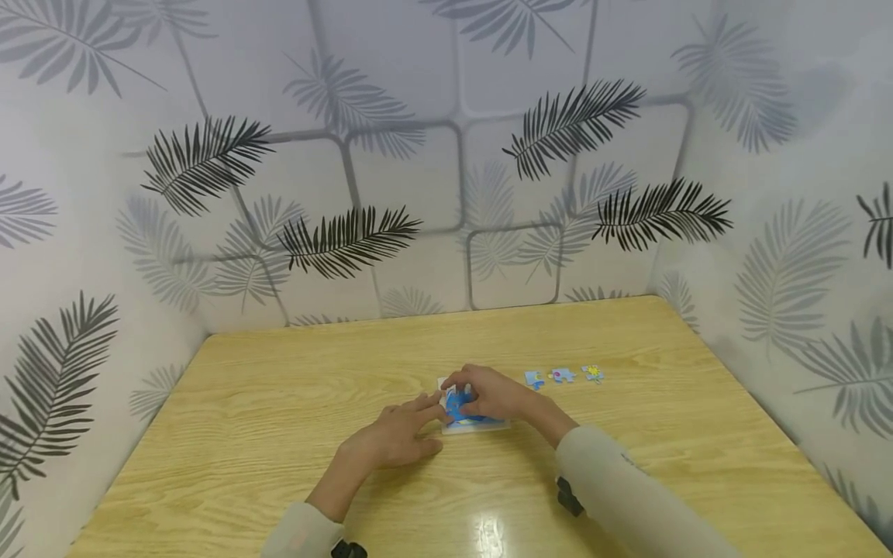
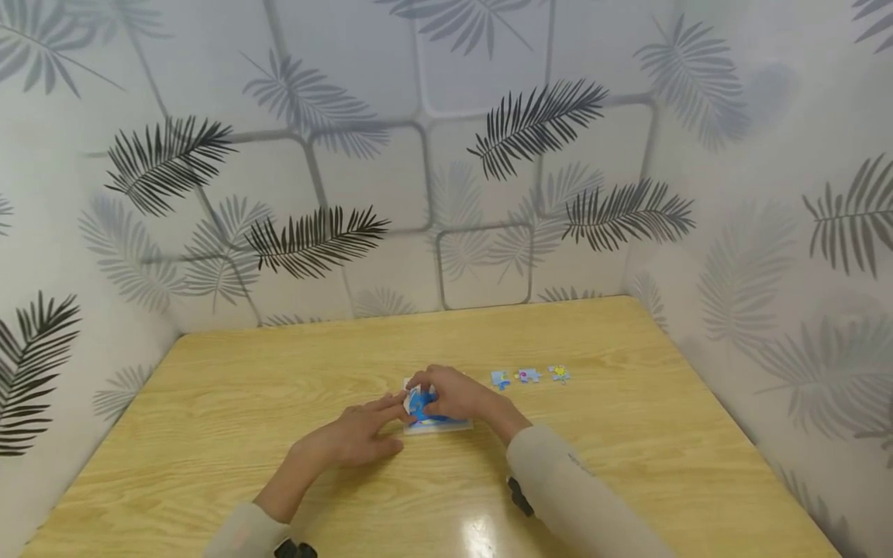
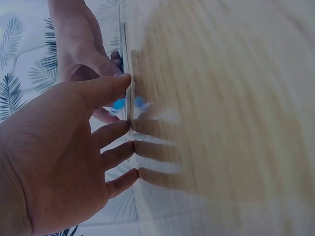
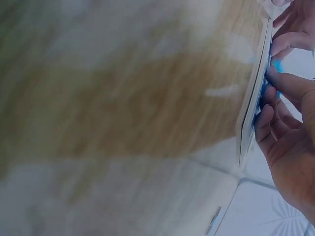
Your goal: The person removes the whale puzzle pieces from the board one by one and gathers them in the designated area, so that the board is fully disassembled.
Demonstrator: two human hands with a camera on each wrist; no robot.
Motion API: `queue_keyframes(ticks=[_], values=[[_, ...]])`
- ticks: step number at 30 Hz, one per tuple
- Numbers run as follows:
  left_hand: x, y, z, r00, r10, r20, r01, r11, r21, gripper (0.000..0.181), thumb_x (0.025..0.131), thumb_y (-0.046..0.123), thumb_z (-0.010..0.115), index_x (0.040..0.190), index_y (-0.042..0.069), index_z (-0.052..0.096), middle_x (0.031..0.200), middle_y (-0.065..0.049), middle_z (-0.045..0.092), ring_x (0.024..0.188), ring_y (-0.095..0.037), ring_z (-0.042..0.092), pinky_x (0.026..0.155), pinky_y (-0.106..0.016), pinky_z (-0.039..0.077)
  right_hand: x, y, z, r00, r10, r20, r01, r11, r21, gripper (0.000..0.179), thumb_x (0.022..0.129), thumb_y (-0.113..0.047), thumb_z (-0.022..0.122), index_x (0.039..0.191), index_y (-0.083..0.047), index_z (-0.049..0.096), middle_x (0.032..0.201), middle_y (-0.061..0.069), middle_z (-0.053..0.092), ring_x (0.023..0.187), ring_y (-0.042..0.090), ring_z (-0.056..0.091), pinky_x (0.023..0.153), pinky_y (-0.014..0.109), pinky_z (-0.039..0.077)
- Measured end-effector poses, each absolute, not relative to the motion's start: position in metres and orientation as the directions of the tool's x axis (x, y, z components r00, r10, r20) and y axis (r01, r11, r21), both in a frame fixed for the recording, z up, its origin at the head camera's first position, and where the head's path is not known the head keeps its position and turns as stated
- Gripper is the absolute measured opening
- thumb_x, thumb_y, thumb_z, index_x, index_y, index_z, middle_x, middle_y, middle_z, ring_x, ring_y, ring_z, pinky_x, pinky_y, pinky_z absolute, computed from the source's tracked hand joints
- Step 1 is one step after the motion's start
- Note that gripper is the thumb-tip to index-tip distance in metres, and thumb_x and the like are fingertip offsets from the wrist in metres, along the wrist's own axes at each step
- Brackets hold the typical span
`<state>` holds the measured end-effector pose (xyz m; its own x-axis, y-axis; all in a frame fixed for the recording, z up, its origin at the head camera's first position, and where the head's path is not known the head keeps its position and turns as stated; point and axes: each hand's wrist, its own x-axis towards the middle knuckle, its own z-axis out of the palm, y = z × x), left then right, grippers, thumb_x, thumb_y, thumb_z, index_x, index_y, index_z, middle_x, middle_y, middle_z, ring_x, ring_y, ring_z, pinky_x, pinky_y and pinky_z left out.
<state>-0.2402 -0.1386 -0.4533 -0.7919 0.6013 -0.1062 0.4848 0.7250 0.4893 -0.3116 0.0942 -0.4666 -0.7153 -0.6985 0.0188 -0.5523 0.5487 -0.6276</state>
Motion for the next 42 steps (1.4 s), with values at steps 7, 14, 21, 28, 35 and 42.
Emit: queue_keyframes(ticks=[7,14,21,28,35,42], values=[[-0.241,-0.139,-0.454,-0.791,0.603,-0.107,0.486,0.724,0.489,0.034,0.104,0.027,0.063,0.137,0.018,0.061,0.166,-0.017,0.035,0.155,-0.044,0.027,0.118,-0.069,0.023,-0.312,0.094,-0.467,-0.71,-0.703,0.029,-0.553,0.532,-0.641,0.034,0.094,0.0,0.075,0.125,-0.007,0.063,0.117,0.011,0.067,0.092,0.017,0.062,0.085,0.035,0.056],[-0.241,-0.14,-0.454,-0.788,0.607,-0.103,0.492,0.721,0.488,0.035,0.105,0.026,0.063,0.138,0.018,0.061,0.166,-0.017,0.035,0.155,-0.045,0.026,0.118,-0.069,0.024,-0.315,0.092,-0.468,-0.694,-0.718,0.043,-0.605,0.55,-0.575,0.03,0.093,-0.005,0.076,0.123,-0.008,0.07,0.113,0.006,0.062,0.088,0.014,0.056,0.08,0.028,0.052],[-0.241,-0.14,-0.456,-0.785,0.611,-0.104,0.496,0.72,0.485,0.035,0.105,0.028,0.063,0.139,0.019,0.06,0.168,-0.015,0.032,0.155,-0.043,0.026,0.119,-0.068,0.023,-0.316,0.1,-0.466,-0.719,-0.689,0.088,-0.597,0.548,-0.586,0.03,0.094,-0.003,0.073,0.123,-0.008,0.071,0.116,0.006,0.066,0.086,0.014,0.06,0.077,0.027,0.054],[-0.243,-0.141,-0.457,-0.791,0.601,-0.112,0.488,0.731,0.477,0.037,0.105,0.028,0.063,0.14,0.02,0.061,0.168,-0.013,0.032,0.156,-0.041,0.025,0.119,-0.068,0.022,-0.316,0.114,-0.46,-0.743,-0.658,0.124,-0.575,0.533,-0.621,0.026,0.094,-0.005,0.071,0.12,-0.011,0.073,0.115,0.004,0.07,0.072,0.011,0.055,0.065,0.026,0.051],[-0.243,-0.142,-0.458,-0.794,0.597,-0.113,0.485,0.735,0.473,0.037,0.104,0.028,0.063,0.14,0.02,0.062,0.168,-0.014,0.033,0.156,-0.04,0.025,0.119,-0.067,0.024,-0.316,0.138,-0.456,-0.778,-0.612,0.142,-0.545,0.545,-0.637,0.023,0.095,-0.006,0.073,0.118,-0.013,0.076,0.119,0.003,0.072,0.065,0.012,0.051,0.061,0.026,0.047],[-0.242,-0.142,-0.456,-0.787,0.607,-0.107,0.496,0.727,0.475,0.038,0.105,0.025,0.062,0.142,0.017,0.061,0.168,-0.015,0.032,0.157,-0.041,0.023,0.118,-0.067,0.024,-0.319,0.171,-0.456,-0.794,-0.581,0.177,-0.552,0.567,-0.611,0.023,0.097,-0.006,0.072,0.117,-0.016,0.077,0.119,0.003,0.072,0.056,0.007,0.042,0.056,0.025,0.043]])
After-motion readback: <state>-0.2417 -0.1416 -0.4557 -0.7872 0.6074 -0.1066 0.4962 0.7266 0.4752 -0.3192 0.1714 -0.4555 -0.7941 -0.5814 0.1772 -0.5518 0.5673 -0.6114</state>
